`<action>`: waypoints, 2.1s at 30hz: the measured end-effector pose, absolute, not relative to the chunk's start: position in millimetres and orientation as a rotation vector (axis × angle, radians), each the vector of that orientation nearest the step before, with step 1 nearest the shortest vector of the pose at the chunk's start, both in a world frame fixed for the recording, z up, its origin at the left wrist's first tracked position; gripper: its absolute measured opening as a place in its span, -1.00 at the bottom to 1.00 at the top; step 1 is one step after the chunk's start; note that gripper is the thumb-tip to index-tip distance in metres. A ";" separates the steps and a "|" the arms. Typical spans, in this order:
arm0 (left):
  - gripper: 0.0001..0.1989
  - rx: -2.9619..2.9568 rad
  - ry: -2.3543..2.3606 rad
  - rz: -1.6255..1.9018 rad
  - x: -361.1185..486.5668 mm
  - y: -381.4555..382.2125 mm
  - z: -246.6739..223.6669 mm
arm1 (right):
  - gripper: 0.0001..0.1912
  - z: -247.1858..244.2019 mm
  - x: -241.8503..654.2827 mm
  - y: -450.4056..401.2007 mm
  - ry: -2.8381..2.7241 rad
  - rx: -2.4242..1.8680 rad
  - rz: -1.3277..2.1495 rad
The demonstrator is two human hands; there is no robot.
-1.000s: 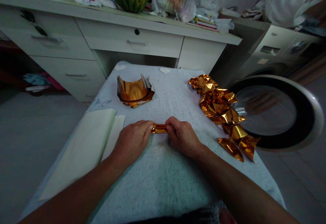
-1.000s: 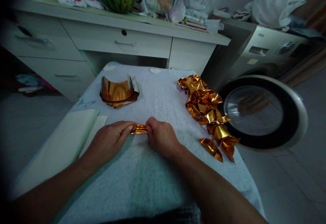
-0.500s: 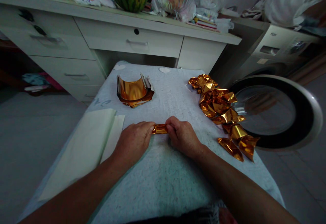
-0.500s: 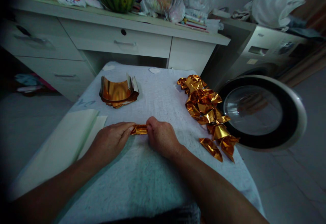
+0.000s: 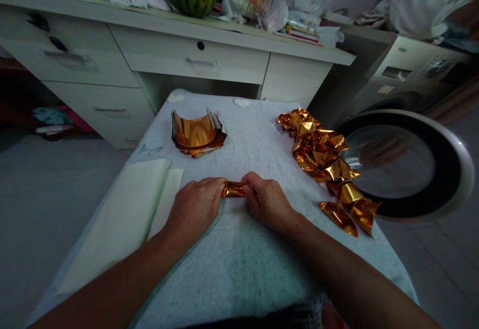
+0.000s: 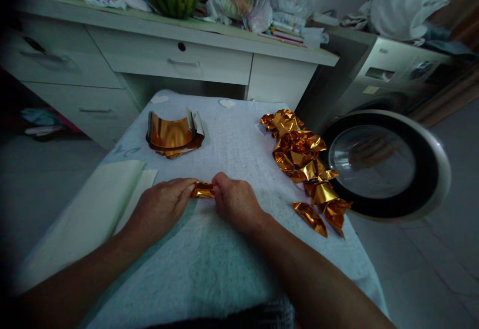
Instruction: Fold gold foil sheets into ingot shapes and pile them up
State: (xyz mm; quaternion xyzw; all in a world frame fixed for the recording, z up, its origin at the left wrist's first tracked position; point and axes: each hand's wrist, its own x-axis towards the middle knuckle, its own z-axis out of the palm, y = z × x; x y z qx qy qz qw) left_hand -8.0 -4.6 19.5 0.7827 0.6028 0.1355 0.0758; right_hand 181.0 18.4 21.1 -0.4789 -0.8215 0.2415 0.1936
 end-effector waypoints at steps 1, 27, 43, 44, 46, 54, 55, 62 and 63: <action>-0.72 2.346 1.813 0.402 -8.0 -4.5 19.9 | -0.81 20.7 181.0 18.4 -2.307 -1.338 0.674; -0.71 2.446 1.787 0.380 -7.5 -5.9 20.9 | -0.81 24.9 180.6 17.1 -2.275 -1.297 0.714; -0.69 2.425 1.743 0.489 -8.2 -4.7 21.0 | -0.83 25.1 180.9 18.2 -2.207 -1.338 0.718; -0.69 2.414 1.733 0.511 -7.9 -4.7 21.6 | -0.83 25.2 180.9 18.3 -2.204 -1.334 0.728; -0.69 2.387 1.720 0.559 -7.5 -4.7 22.1 | -0.83 25.6 180.8 18.1 -2.199 -1.328 0.743; -0.70 2.363 1.752 0.557 -7.7 -5.1 19.3 | -0.82 25.1 179.5 16.1 -2.220 -1.309 0.726; -0.70 2.365 1.755 0.547 -7.4 -5.0 19.2 | -0.81 24.9 179.5 16.1 -2.225 -1.303 0.727; -0.72 2.408 1.786 0.495 -7.4 -3.6 18.5 | -0.83 24.9 177.7 15.9 -2.228 -1.308 0.735; -0.72 2.408 1.794 0.500 -7.9 -3.7 18.3 | -0.83 25.1 177.0 15.6 -2.228 -1.298 0.746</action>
